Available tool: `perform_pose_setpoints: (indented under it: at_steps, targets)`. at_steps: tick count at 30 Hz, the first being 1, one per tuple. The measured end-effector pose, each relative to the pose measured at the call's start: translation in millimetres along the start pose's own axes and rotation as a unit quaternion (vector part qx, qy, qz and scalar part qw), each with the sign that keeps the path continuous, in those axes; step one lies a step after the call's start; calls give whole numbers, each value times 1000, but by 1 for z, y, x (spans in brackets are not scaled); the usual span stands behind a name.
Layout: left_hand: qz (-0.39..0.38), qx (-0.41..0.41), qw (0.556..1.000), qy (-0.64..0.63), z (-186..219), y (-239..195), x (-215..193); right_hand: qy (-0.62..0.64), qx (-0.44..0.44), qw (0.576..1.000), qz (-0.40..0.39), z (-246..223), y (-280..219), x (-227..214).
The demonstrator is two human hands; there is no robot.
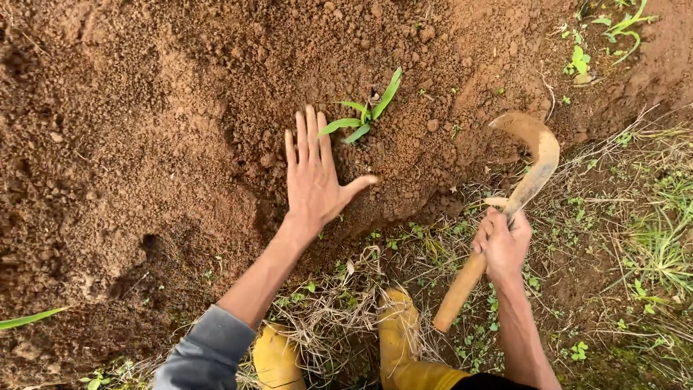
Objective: Using a sickle to loosen soil and hands to mound it around the base of young plants in a field.
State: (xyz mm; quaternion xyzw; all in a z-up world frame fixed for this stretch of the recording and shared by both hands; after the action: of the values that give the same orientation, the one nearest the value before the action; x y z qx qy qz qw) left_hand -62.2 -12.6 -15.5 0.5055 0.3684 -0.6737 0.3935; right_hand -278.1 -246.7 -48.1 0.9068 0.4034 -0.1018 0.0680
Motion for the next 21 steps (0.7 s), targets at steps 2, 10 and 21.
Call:
perform_pose_setpoints:
  at_steps: [2, 10, 21]
  targets:
    - [25, -42, 999, -22, 9, -22, 13, 9, 23, 999, 27, 1, -1, -1]
    - [308, -33, 931, -194, 18, -25, 76, 8, 23, 999, 39, -18, -5, 8]
    - [274, 193, 921, -200, 35, -67, 102, 13, 42, 997, 56, -29, -9, 7]
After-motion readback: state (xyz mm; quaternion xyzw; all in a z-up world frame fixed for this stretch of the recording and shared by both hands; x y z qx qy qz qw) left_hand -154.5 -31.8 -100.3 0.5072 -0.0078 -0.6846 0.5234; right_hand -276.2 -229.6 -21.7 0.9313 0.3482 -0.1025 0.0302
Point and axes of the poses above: each hand's wrist, its own y-axis towards the middle knuckle, its own x-axis out of the palm, z = x × y, the point moved 4 cm from there along y, towards the middle knuckle, and after that the axes turned 10 degrees about -x, right-handed, at the moved point
